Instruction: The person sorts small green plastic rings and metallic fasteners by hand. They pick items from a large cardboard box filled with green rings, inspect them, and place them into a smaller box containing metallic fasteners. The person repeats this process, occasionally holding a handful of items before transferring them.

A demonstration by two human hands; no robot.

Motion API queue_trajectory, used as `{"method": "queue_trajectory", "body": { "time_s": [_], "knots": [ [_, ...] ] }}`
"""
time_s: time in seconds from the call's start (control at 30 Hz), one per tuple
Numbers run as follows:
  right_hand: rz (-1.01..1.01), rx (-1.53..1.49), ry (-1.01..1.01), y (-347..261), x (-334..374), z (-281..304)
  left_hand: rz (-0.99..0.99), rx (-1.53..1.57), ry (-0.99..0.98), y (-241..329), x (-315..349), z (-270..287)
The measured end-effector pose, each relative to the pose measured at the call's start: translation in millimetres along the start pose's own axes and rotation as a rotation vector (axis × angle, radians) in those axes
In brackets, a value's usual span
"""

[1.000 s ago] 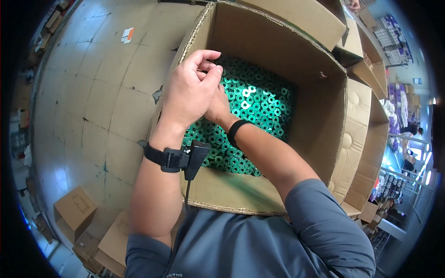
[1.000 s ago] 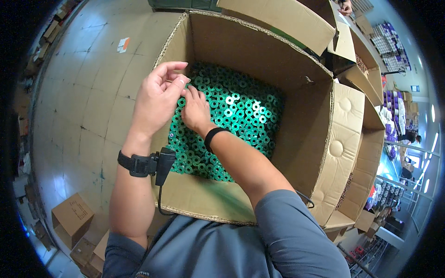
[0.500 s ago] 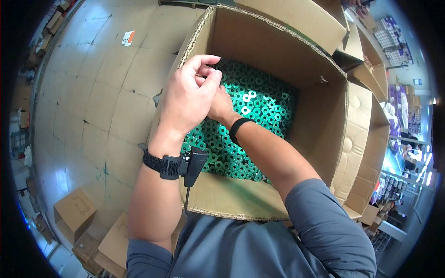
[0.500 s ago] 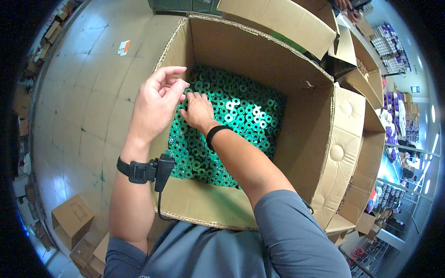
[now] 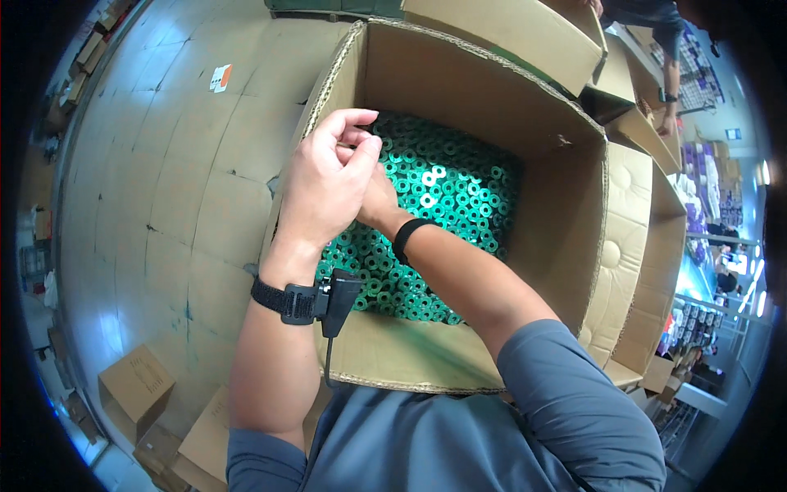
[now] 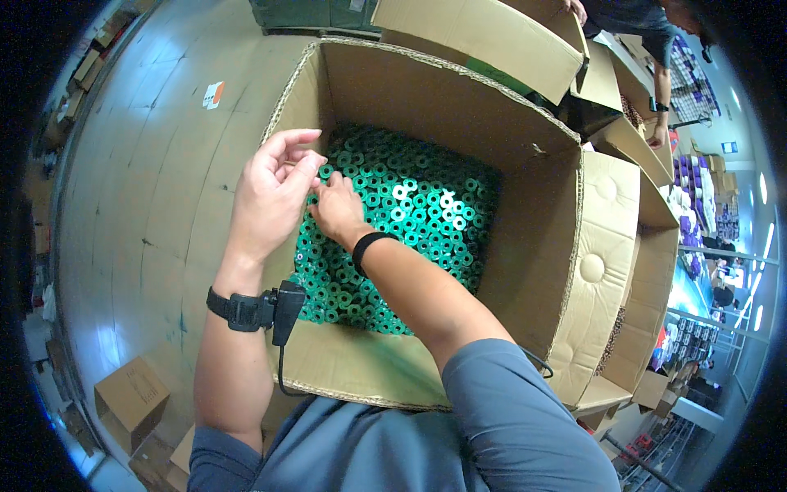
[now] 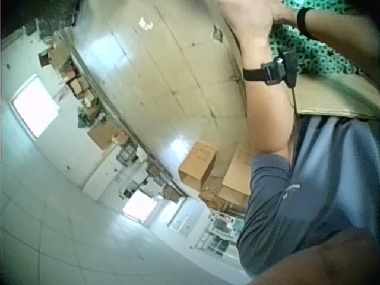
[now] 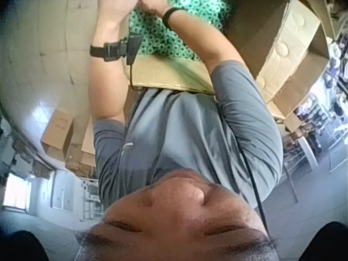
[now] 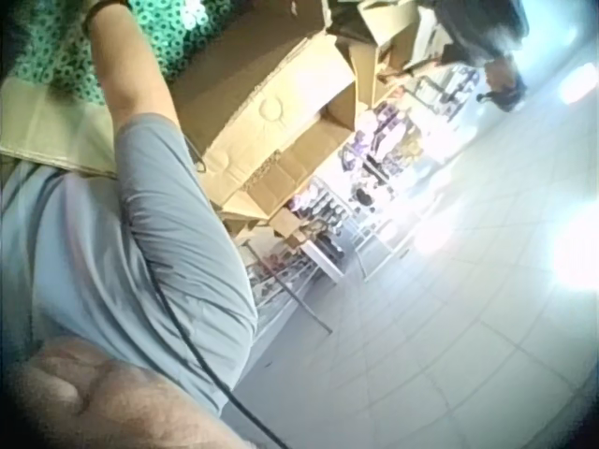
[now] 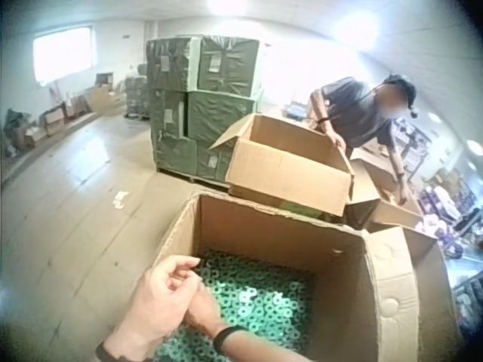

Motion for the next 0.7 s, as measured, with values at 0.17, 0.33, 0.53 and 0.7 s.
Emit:
{"method": "queue_trajectory", "body": {
  "time_s": [0.17,0.33,0.53,0.7],
  "knots": [
    [-0.005,0.007,0.051,-5,8,1,0.000,0.031,0.007,-4,0,0],
    [-0.113,0.016,0.057,-14,23,21,0.029,0.141,-0.022,-7,1,-4],
    [-0.150,-0.056,0.021,-9,23,15,0.057,0.120,-0.025,-16,4,-5],
    [-0.193,-0.160,0.053,4,41,50,0.094,0.064,-0.112,-10,4,-24]
  ]
}}
Point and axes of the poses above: each hand's wrist, its own x-axis away from the middle knuckle, its own z-axis out of the back of the hand, y = z × x, the point moved 8 cm from there along -x, towards the middle knuckle, and after that the axes turned 2 degrees about -z, right-handed, at the moved point
